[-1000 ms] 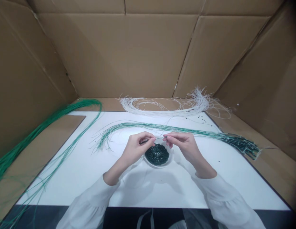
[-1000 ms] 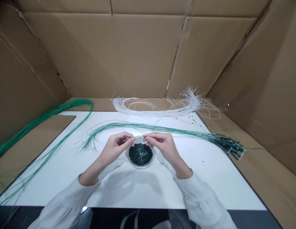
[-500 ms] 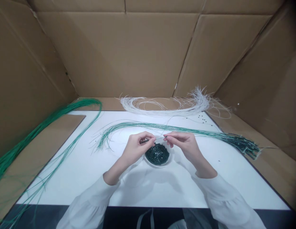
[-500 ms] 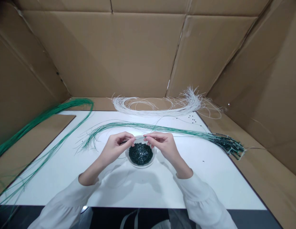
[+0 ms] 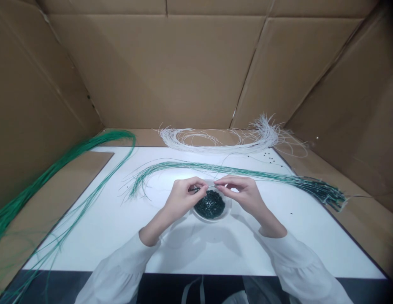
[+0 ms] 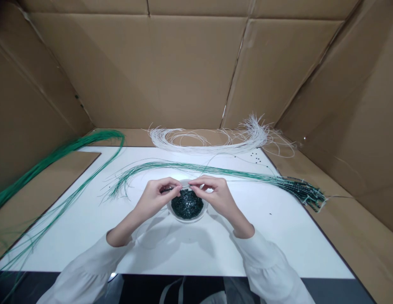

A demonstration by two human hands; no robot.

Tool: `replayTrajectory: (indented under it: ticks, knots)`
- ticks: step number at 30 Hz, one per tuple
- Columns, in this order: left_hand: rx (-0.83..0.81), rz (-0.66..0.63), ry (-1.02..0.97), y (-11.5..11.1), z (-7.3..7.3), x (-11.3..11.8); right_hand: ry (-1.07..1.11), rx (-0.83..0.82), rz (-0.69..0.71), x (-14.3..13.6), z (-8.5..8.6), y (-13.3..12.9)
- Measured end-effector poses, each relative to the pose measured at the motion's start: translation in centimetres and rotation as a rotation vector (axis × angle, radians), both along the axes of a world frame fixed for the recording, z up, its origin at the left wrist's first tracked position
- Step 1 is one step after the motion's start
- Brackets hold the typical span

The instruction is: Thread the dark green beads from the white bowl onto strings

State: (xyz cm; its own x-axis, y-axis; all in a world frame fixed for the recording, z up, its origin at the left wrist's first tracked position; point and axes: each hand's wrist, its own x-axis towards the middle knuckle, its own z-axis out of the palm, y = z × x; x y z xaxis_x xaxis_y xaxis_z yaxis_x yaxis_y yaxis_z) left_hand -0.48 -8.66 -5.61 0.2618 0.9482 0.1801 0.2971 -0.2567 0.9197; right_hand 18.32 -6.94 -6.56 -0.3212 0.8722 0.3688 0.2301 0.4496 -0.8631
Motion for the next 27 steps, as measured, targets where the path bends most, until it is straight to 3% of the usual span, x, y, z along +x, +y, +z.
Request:
replayTrajectory:
  ticks: [11, 27]
  knots:
    - [-0.013, 0.017, -0.029, -0.07, 0.0, 0.16, 0.125, -0.142, 0.017, -0.63, -0.38, -0.07]
    - [0.045, 0.016, 0.007, -0.3, -0.1, 0.21, 0.214, -0.176, 0.026, -0.84, -0.36, -0.11]
